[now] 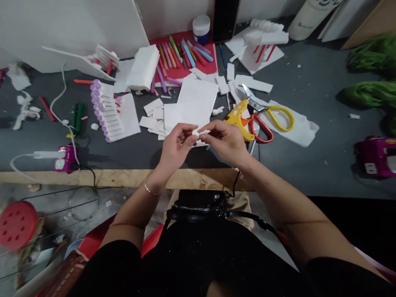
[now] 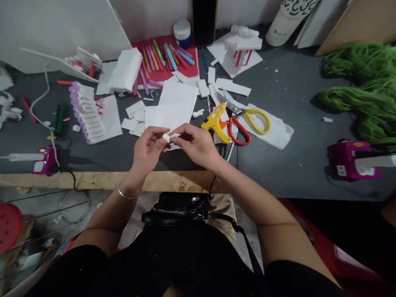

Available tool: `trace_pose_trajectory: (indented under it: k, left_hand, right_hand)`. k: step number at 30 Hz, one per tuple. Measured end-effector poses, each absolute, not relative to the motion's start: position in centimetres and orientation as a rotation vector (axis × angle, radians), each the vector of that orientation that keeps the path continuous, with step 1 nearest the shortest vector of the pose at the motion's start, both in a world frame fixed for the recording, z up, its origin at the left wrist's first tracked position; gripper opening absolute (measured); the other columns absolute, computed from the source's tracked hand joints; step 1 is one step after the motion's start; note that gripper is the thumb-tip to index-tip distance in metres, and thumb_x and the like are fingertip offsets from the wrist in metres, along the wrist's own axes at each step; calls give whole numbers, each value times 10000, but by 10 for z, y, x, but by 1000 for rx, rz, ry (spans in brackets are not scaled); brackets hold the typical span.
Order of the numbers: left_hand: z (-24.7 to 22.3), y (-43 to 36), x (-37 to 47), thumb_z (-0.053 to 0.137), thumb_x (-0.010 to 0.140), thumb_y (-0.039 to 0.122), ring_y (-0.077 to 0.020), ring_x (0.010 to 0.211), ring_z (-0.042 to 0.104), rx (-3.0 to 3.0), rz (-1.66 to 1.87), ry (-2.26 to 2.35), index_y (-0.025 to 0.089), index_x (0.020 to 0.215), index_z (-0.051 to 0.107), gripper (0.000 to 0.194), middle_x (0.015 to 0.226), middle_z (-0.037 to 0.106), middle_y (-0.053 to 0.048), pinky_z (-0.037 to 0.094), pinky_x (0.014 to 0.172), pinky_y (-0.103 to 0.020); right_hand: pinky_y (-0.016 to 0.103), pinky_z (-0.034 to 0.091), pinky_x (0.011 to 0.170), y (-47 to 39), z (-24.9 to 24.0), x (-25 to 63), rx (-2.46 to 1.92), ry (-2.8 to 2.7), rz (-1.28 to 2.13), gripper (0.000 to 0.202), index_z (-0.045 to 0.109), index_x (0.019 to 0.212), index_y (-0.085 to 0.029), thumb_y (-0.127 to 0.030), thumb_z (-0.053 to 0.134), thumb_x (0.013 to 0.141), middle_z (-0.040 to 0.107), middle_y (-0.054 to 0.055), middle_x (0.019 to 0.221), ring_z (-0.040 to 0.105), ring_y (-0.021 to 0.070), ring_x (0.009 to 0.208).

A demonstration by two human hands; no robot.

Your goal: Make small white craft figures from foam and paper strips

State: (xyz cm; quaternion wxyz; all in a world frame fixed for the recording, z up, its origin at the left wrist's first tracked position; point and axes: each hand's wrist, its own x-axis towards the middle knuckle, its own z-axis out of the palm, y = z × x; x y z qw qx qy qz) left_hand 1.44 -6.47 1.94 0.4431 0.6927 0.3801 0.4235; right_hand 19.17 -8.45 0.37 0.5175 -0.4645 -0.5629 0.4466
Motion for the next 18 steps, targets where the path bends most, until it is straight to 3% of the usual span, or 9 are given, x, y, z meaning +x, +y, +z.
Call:
trace_pose_trajectory:
  k: [5,8,12,15,18]
  left_hand:
    - [17,-77,16,562,1032,563,-77,572,616,1692,1009,967,228,1013,631,343,744,679,13,484,512,-205]
    - [14,-89,22,500,1082,468,-100,700,671,2088,1181,1066,218,1049,638,288,850,720,-21,538,619,-226]
    - [8,-98,33,444,1110,339,-131,752,657,2536,1390,1043,195,1097,610,220,837,706,-37,527,654,-245]
    - [3,-95,37,367,1126,365,-152,739,627,2664,1341,992,189,1141,597,290,842,702,-45,516,662,-274]
    - [-2,-84,35,303,1129,424,-179,856,655,2627,1171,944,176,1252,591,399,952,719,-80,536,746,-307]
  right_hand:
    - [318,552,725,-100,14,192,-1147,-1482,816,70,761,874,-248,-282,705,898,778,15,836,681,146,736]
    - [312,540,691,-110,14,190,-1190,-1344,998,101,759,880,-243,-342,759,861,771,11,827,658,141,713]
    - [299,496,609,-118,9,191,-1181,-1056,1377,330,725,811,-230,-533,839,745,697,-15,715,577,121,634]
    - [304,485,600,-114,9,204,-1157,-1037,1512,407,697,789,-223,-601,831,722,651,-24,667,550,114,602]
    - [306,471,617,-97,14,231,-1289,-1247,1379,362,691,798,-209,-539,831,742,658,-8,699,559,121,638]
